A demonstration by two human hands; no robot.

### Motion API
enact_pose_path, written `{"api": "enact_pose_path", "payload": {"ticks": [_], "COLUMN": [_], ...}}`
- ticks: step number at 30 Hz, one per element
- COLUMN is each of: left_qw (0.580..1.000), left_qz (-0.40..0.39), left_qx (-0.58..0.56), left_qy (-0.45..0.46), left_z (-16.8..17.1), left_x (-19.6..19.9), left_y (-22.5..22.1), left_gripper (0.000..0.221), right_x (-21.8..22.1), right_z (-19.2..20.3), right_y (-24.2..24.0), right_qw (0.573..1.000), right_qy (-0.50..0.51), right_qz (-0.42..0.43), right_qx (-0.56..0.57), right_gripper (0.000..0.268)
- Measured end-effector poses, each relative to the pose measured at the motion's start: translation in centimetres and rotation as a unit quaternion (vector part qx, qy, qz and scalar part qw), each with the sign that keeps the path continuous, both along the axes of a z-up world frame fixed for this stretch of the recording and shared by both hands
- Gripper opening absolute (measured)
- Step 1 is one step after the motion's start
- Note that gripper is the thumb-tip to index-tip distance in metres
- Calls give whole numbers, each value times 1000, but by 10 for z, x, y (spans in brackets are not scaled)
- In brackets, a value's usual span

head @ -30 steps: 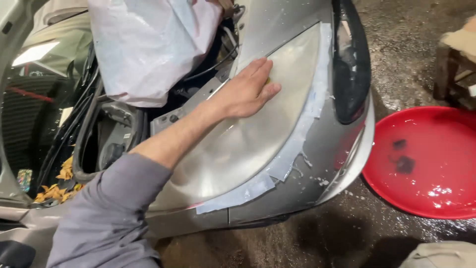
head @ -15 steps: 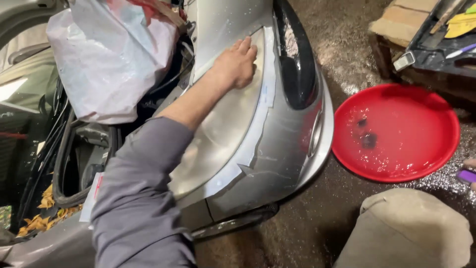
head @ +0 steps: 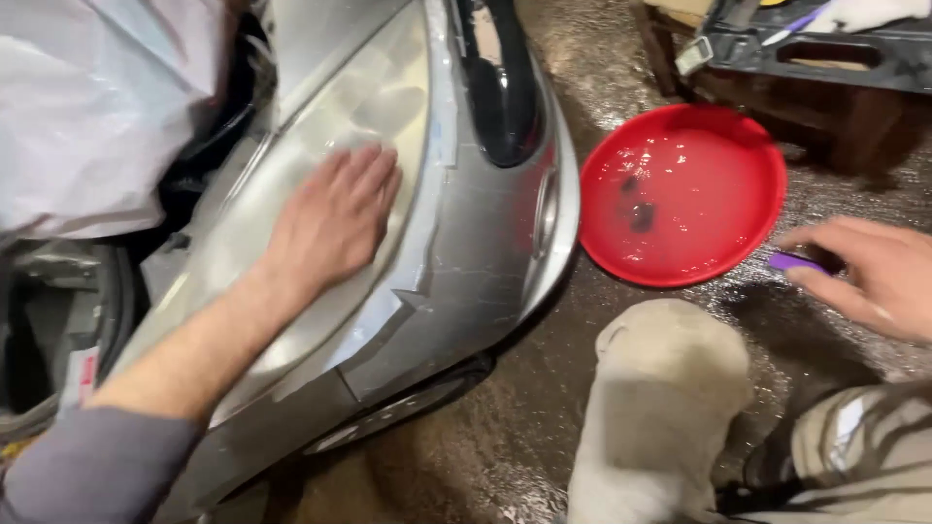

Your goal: The person cleans the headlight of a silver scooter using a yellow sponge and a purple sanding block. They repeatedly dip the tools into a red basin of water and scrub the headlight surface, which is partially covered with masking tape.

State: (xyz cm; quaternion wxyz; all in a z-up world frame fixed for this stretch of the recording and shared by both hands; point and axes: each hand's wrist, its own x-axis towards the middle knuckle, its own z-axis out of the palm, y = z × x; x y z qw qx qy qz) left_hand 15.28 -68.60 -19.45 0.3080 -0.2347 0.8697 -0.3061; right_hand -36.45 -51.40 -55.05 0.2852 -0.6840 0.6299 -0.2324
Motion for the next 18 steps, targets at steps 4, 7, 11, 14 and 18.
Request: {"api": "enact_pose_path", "payload": {"ticks": [4,7,11,14,18], "left_qw": [989,981,985,991,998], "left_qz": [73,159,84,109,58], "left_qx": [-80,-91,-130,-12,-10], "left_qy": [-104,-70,-82,-74,-8], "left_z": [-70,-74,-72,-42,4], "left_x": [-53,-65,-52,-38,-7], "left_y": [-145,-174,-151,-56,50], "left_gripper": [53,58,45,59,65], "right_x": [1,11,60,80,110], "right_z": [6,-107,-220,-266,-309], "right_y": [-87,-164,-215,-216,-228], "right_qw": [973,955,967,953,950], "right_qy": [164,269,198,214,174], "right_qz": [101,97,23,17,15], "right_qx": [126,80,160,212,258], "right_gripper": [48,41,40,46,55]}}
